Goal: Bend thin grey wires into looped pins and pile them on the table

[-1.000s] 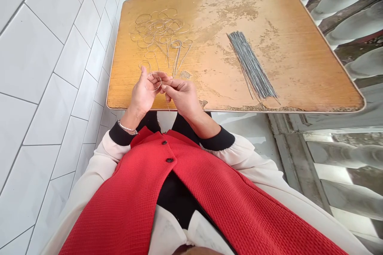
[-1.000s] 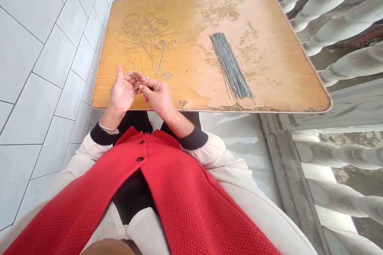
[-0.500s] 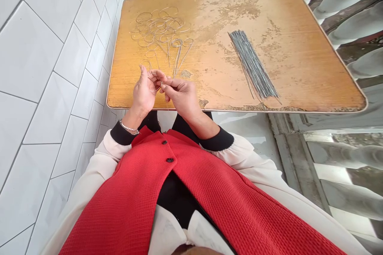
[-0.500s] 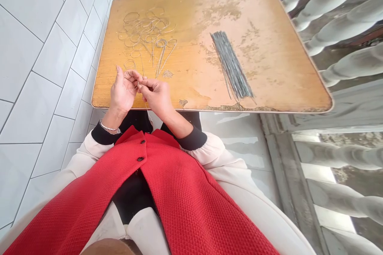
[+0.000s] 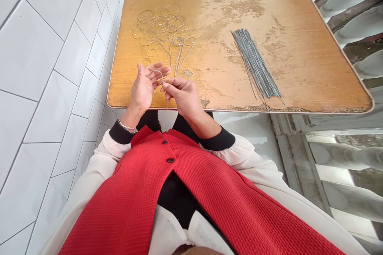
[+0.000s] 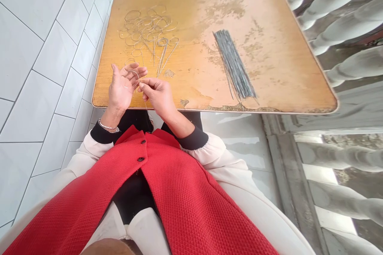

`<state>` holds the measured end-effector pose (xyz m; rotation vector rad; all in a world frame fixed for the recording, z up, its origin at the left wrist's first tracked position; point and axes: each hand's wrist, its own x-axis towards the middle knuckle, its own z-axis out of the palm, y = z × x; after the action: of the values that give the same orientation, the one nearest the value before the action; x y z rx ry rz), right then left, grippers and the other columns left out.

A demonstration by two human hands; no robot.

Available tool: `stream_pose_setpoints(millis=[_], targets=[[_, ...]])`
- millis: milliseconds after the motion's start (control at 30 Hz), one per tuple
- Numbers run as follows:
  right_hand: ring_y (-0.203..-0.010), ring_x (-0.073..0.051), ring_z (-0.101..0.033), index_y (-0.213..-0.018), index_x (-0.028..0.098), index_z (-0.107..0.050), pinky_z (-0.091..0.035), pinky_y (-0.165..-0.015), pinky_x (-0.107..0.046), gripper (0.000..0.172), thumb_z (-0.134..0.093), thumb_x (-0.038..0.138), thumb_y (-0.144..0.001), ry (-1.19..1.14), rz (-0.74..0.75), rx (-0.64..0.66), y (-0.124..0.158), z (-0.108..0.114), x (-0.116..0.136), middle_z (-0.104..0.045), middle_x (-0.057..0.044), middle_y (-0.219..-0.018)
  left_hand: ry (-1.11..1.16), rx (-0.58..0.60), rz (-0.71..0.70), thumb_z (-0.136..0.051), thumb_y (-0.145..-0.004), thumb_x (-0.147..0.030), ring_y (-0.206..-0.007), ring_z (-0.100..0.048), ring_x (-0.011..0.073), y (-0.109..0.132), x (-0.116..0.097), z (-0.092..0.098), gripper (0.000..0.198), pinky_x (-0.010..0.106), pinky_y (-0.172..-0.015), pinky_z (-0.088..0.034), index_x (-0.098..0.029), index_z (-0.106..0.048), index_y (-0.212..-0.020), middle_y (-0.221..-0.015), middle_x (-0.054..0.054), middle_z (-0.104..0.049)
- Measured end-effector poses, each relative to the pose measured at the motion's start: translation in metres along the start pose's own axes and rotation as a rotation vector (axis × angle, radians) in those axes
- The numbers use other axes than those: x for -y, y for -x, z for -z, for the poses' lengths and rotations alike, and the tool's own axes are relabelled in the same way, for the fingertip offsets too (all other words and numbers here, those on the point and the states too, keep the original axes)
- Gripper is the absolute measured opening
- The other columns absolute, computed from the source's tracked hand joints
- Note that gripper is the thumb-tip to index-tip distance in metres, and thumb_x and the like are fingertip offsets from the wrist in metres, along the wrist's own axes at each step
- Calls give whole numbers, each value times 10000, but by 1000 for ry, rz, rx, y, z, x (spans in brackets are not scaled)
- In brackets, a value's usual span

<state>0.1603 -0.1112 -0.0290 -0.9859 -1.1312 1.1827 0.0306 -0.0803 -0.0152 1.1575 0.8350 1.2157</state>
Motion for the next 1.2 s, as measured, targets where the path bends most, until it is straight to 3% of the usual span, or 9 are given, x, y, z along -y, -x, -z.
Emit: stream_pose_setpoints(millis=[133, 233, 400, 500, 733, 1000, 1100, 1200], targets=[[-495, -52, -472, -864, 183, -749, -433, -487, -202, 229, -796, 399, -802, -36, 20, -28, -3, 3, -3, -629, 29, -666, 110, 5, 62, -450, -979, -667, -1230, -678, 226, 14, -7, 1, 516, 338, -992, -533, -218, -667, -1110, -1127, 56, -756], [-521, -60, -506, -943, 199, -742, -451, -488, -201, 271, -822, 403, -784, -70, 14, -34, -4, 5, -7, -648, 27, -701, 79, -6, 91, -629, -933, -550, -1137, -712, 196, 20, -2, 5, 371, 307, -953, -536, -215, -672, -1086, -1104, 56, -760], [-519, -55, -513, -916, 200, -715, -459, -488, -196, 273, -839, 395, -771, -91, -12, -51, -4, 6, -8, -651, 27, -716, 3, -64, 89, -700, -908, -340, -795, -697, 83, 23, 3, 8, 158, 204, -734, -525, -194, -693, -967, -900, 11, -754], [-502, -46, -501, -898, 191, -720, -450, -479, -190, 249, -839, 356, -756, -127, -26, -35, -4, 6, -6, -651, 29, -702, -23, -89, 97, -686, -900, -230, -691, -647, 53, 23, 2, 7, 54, 173, -644, -498, -178, -692, -887, -800, -12, -734], [-488, -41, -516, -848, 171, -708, -458, -470, -181, 177, -813, 284, -759, -145, -74, -21, -8, 3, -6, -659, 30, -682, -134, -134, 82, -648, -899, -103, -578, -590, 26, 18, 5, 4, 135, 144, -550, -474, -155, -667, -776, -707, -34, -703], [-455, -37, -513, -742, 159, -686, -446, -446, -176, 118, -787, 214, -772, -122, -89, -31, -9, 1, -6, -663, 22, -653, -359, -119, -18, -666, -893, -112, -536, -553, 18, 14, 11, 6, 183, 130, -518, -458, -163, -636, -720, -640, -60, -647], [-457, -38, -509, -779, 161, -697, -456, -453, -184, 124, -788, 245, -774, -81, -71, -54, -10, 1, -8, -657, 26, -659, -445, -154, -66, -662, -899, -123, -504, -526, 14, 13, 14, 6, 205, 129, -510, -456, -168, -610, -706, -600, -75, -600], [-464, -46, -508, -861, 168, -709, -471, -468, -197, 192, -803, 308, -769, -46, -64, -65, -11, 3, -12, -656, 28, -666, -404, -186, -2, -655, -900, -118, -514, -533, 19, 12, 14, 5, 193, 128, -500, -462, -167, -604, -721, -607, -71, -591]])
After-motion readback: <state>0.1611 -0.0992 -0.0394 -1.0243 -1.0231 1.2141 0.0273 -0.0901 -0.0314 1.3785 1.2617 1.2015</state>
